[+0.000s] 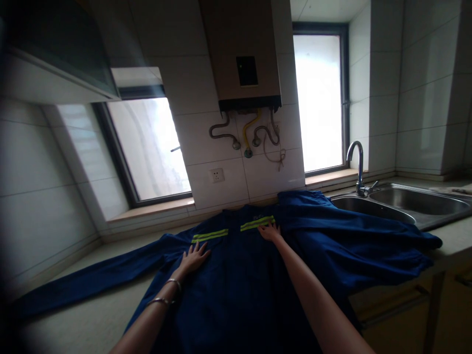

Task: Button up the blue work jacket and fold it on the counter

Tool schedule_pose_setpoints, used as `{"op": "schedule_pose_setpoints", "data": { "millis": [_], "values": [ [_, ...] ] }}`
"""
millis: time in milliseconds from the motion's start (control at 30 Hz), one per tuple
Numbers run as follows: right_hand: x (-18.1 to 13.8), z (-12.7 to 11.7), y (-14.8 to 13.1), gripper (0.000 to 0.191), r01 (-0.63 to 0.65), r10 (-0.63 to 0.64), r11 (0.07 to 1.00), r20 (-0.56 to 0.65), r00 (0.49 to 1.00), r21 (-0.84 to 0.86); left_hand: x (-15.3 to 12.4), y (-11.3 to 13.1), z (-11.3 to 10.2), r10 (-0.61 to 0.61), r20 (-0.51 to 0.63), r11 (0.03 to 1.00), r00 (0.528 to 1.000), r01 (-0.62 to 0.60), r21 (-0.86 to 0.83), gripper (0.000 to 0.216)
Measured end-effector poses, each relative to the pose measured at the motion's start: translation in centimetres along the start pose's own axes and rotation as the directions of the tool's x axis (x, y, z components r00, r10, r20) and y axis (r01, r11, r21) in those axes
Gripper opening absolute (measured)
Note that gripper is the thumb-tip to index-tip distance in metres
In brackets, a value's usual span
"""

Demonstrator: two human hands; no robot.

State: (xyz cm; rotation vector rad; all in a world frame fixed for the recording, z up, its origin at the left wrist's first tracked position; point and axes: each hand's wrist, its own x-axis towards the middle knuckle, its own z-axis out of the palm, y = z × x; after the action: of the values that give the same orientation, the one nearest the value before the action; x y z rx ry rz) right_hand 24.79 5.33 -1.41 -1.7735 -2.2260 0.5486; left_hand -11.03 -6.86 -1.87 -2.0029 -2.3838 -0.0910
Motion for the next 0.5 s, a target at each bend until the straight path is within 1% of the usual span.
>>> {"op": "schedule_pose_setpoints", "data": {
  "millis": [133,267,400,500],
  "values": [
    [1.1,0.3,0.0,0.06,0.014,-0.015,1.0,-0.075,0.997,-0.016,1.5,-0.1,0.0,0.013,-0.008,1.0,1.0,-0.013,0.007,0.069],
    [1.4,0.5,-0.4,0.055,0.028,-0.034,0.999,-0.202,0.979,-0.034,2.4,0.2,-0.4,0.016,-0.044,1.0,0.999,-0.016,0.013,0.067],
    [1.0,0.7,-0.9,0.058,0.018,-0.03,0.999,-0.323,0.946,-0.04,1.7,0.9,-1.3,0.04,-0.147,0.999,0.988,-0.035,0.04,0.058],
    [0.7,0.8,-1.2,0.057,0.025,-0.031,0.999,-0.346,0.938,-0.022,0.4,1.8,-2.3,0.09,-0.228,0.994,0.969,-0.073,0.082,0.045]
  ]
}}
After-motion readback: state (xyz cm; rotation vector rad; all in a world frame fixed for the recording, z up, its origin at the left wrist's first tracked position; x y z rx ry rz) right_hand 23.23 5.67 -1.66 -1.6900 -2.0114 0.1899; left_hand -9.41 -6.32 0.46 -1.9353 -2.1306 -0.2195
